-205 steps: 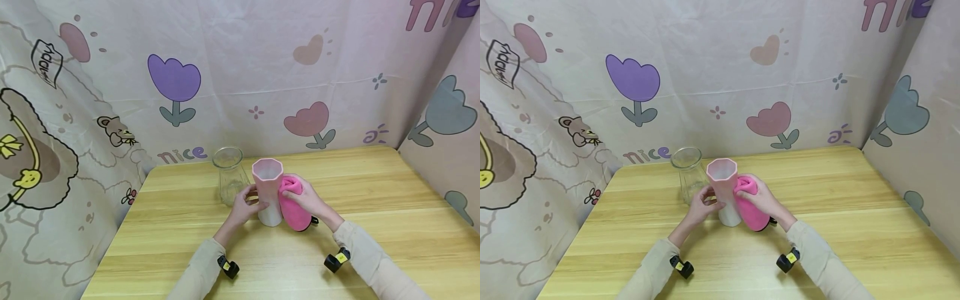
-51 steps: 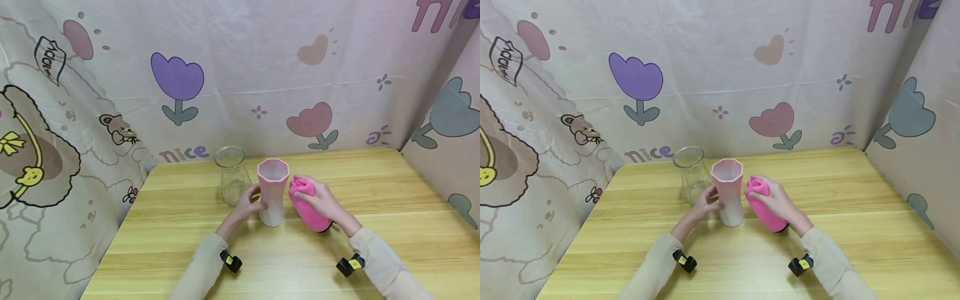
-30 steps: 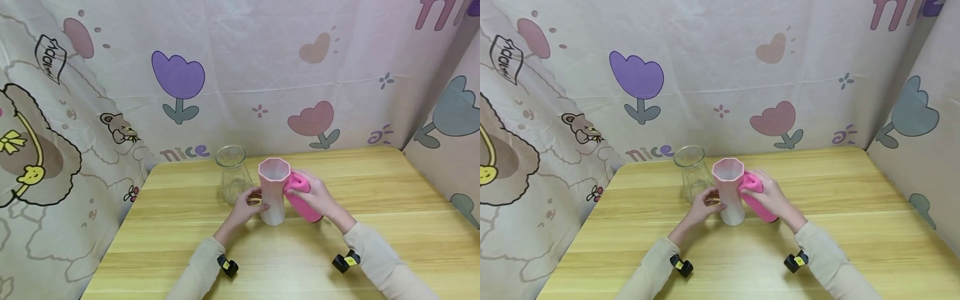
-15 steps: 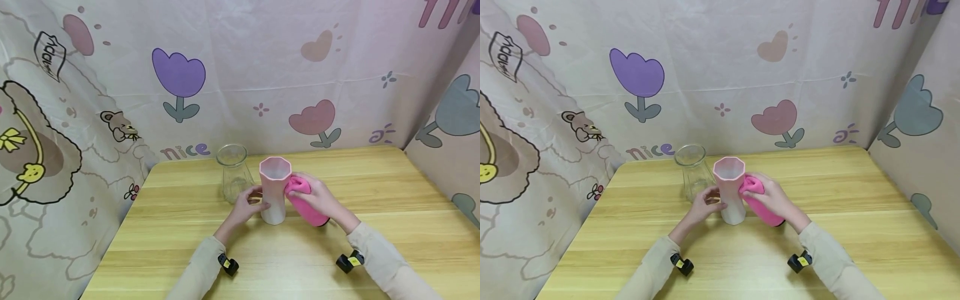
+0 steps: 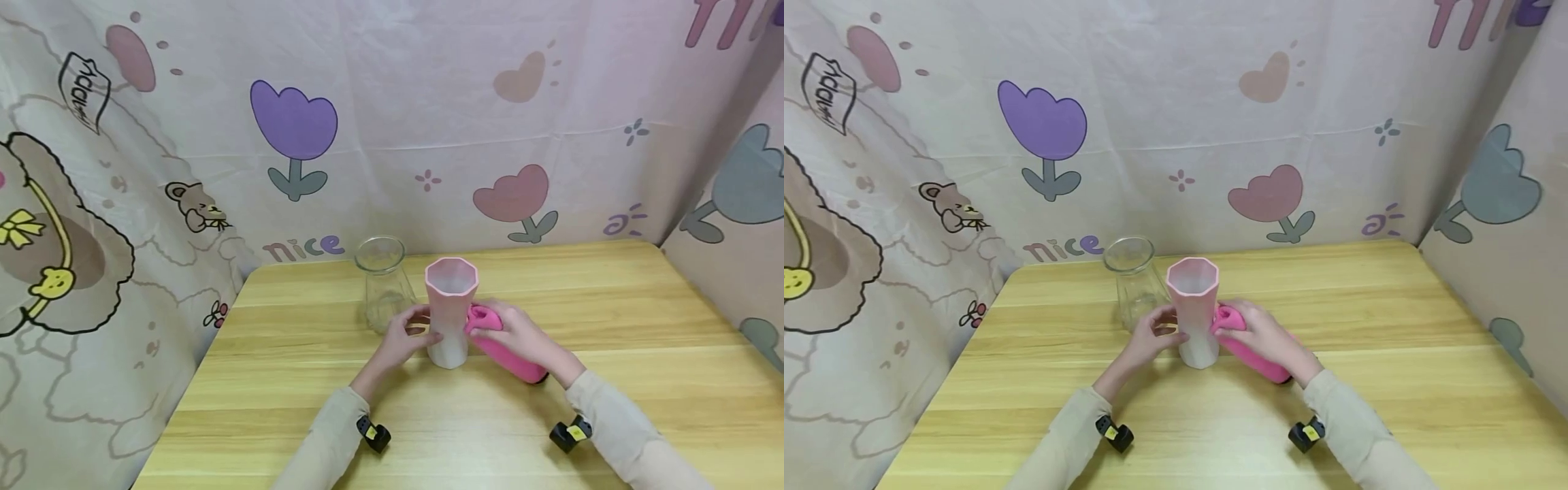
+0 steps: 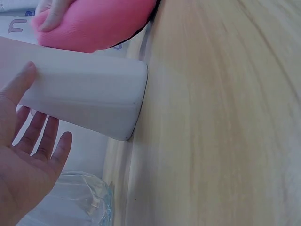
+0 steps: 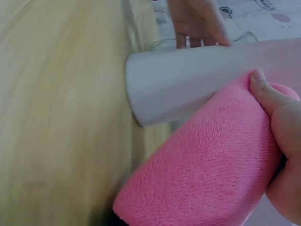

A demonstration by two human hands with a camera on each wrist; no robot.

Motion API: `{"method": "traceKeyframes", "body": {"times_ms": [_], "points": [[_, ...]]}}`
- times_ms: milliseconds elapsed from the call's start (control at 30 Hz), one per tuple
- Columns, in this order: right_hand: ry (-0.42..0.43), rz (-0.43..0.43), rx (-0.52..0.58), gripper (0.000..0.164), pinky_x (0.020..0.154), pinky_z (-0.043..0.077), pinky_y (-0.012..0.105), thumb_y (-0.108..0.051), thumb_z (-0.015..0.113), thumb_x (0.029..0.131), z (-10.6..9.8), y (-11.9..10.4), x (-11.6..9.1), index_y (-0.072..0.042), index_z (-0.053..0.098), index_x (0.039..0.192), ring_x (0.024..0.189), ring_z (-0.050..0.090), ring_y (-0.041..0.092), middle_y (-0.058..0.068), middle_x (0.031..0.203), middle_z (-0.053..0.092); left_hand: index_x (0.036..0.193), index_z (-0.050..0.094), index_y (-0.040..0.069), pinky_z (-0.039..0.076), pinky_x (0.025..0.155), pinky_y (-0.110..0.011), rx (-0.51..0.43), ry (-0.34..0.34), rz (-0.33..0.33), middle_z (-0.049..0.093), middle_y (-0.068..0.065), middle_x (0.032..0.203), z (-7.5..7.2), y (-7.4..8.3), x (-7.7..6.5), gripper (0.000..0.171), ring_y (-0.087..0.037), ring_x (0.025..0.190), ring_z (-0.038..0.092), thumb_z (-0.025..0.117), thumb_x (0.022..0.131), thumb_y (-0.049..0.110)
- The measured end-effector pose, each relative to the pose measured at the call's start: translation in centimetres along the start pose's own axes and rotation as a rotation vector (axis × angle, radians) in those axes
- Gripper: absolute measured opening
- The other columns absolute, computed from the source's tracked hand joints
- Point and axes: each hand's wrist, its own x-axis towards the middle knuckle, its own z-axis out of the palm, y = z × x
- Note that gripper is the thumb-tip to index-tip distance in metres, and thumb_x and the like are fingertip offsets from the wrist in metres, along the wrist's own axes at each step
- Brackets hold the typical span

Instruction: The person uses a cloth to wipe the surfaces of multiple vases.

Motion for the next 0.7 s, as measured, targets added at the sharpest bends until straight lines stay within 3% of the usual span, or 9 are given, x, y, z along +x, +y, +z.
{"method": "traceKeyframes", "body": {"times_ms": [100, 200, 333, 400, 533, 700], "points": [[-0.027, 0.001, -0.013, 0.036, 0.074, 0.050, 0.031, -0.028, 0.068, 0.080, 0.3, 0.0, 0.2, -0.011, 0.059, 0.111, 0.087, 0.057, 0.013, -0.001, 0.100, 0.062, 0.122, 0.051, -0.001, 0.043, 0.093, -0.048, -0.003, 0.005, -0.002, 0.055, -0.020, 0.114, -0.1, 0.0, -0.1, 0.049, -0.034, 0.105, 0.051, 0.070, 0.076, 0.004], [-0.124, 0.003, -0.100, 0.033, 0.076, 0.050, 0.031, -0.029, 0.069, 0.079, 1.1, 0.1, 0.2, -0.014, 0.061, 0.107, 0.087, 0.057, 0.012, -0.004, 0.096, 0.063, 0.122, 0.051, -0.001, 0.043, 0.094, -0.047, 0.002, 0.002, -0.005, 0.055, -0.020, 0.115, -0.1, 0.0, -0.2, 0.050, -0.034, 0.106, 0.051, 0.070, 0.077, 0.005], [-0.223, -0.005, -0.223, 0.043, 0.082, 0.050, 0.038, -0.026, 0.071, 0.078, 1.6, 0.3, -0.1, -0.005, 0.060, 0.113, 0.093, 0.060, 0.021, 0.005, 0.101, 0.065, 0.123, 0.051, 0.000, 0.043, 0.093, -0.047, 0.020, 0.005, 0.000, 0.055, -0.019, 0.115, 0.0, 0.1, -0.2, 0.049, -0.033, 0.106, 0.051, 0.070, 0.077, 0.006], [-0.224, -0.005, -0.218, 0.046, 0.083, 0.050, 0.041, -0.025, 0.070, 0.078, 1.3, 0.2, -0.1, 0.001, 0.058, 0.115, 0.096, 0.060, 0.026, 0.012, 0.105, 0.064, 0.122, 0.052, 0.001, 0.043, 0.093, -0.048, 0.032, 0.013, 0.005, 0.056, -0.018, 0.115, 0.0, 0.1, -0.2, 0.049, -0.033, 0.106, 0.051, 0.070, 0.077, 0.007], [-0.100, 0.054, -0.075, 0.051, 0.087, 0.048, 0.045, -0.021, 0.069, 0.080, -1.0, -0.7, 0.2, 0.005, 0.052, 0.121, 0.103, 0.057, 0.031, 0.018, 0.113, 0.060, 0.121, 0.053, 0.001, 0.043, 0.092, -0.048, 0.040, 0.027, 0.010, 0.057, -0.018, 0.113, 0.0, 0.1, -0.2, 0.048, -0.032, 0.105, 0.052, 0.071, 0.077, 0.007], [0.197, 0.034, 0.028, 0.054, 0.091, 0.045, 0.043, -0.013, 0.070, 0.078, -4.3, -3.3, 1.1, 0.001, 0.050, 0.127, 0.110, 0.054, 0.032, 0.018, 0.122, 0.056, 0.121, 0.053, 0.000, 0.043, 0.092, -0.049, 0.034, 0.025, 0.009, 0.057, -0.019, 0.112, 0.0, 0.2, -0.2, 0.048, -0.035, 0.105, 0.052, 0.071, 0.077, 0.006]]}}
